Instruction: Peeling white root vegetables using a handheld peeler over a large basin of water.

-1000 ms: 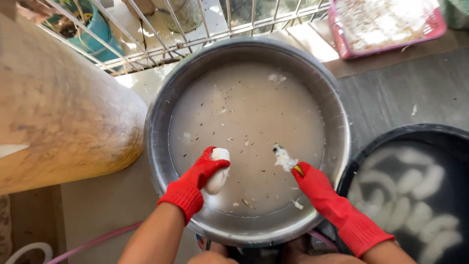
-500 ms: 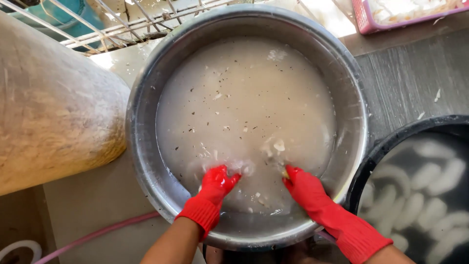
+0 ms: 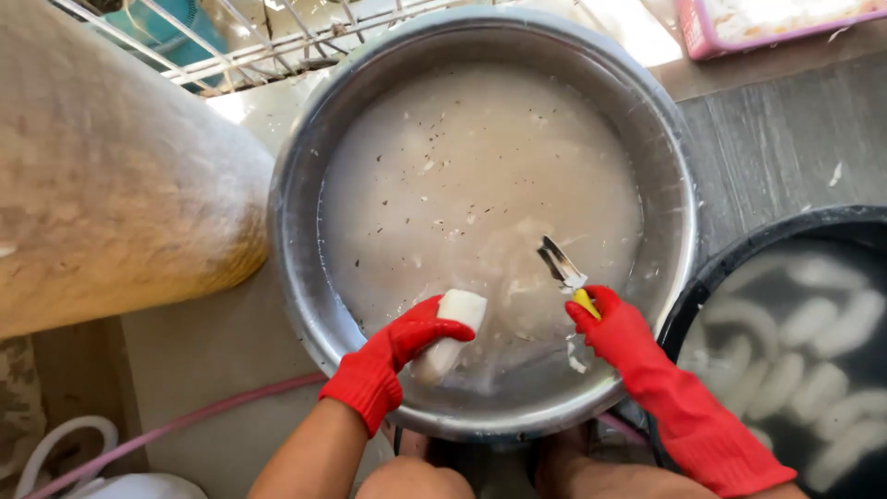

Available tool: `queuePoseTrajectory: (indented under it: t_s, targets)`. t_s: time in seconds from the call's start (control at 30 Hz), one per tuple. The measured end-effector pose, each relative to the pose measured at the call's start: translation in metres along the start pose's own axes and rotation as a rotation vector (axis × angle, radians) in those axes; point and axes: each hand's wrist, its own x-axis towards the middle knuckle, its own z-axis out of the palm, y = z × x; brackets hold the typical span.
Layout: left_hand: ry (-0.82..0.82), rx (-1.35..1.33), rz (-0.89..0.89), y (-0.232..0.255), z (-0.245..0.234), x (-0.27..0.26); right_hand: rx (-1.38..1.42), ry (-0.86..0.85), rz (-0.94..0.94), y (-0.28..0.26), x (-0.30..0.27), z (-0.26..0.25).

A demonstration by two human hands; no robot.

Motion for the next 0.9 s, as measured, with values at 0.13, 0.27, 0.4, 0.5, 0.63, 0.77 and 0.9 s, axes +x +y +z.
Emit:
queuePoseTrajectory:
  t_s: [0.13, 0.27, 0.4, 0.5, 0.63, 0.77, 0.9]
  targets:
    - [0.004, 0.082, 0.027, -0.004, 0.015, 0.005, 0.421, -0.152, 0.018, -0.070, -0.061, -0.050]
    - [0.077, 0.466, 0.192, 0.007, 0.027, -0.020, 0.271, -0.145, -0.089, -0.092, -0.089, -0.080]
    - [0.231, 0.904, 0.366, 0.034, 0.039, -0.048, 0.194, 0.022, -0.374, -0.097, -0.126, -0.080]
    - [0.322, 1.009, 0.562, 0.047, 0.045, -0.059, 0.066, 0.233, -0.769, -0.109, -0.132, -0.082]
    - [0.406, 0.862, 0.757, 0.053, 0.049, -0.071, -0.024, 0.168, -0.525, -0.100, -0.118, -0.091]
    - [0.515, 0.868, 0.911, 0.063, 0.050, -0.074, 0.153, 0.299, -0.683, -0.108, -0.137, -0.097]
    - [0.598, 0.974, 0.865, 0.058, 0.054, -0.069, -0.007, 0.443, -0.890, -0.130, -0.154, -0.090]
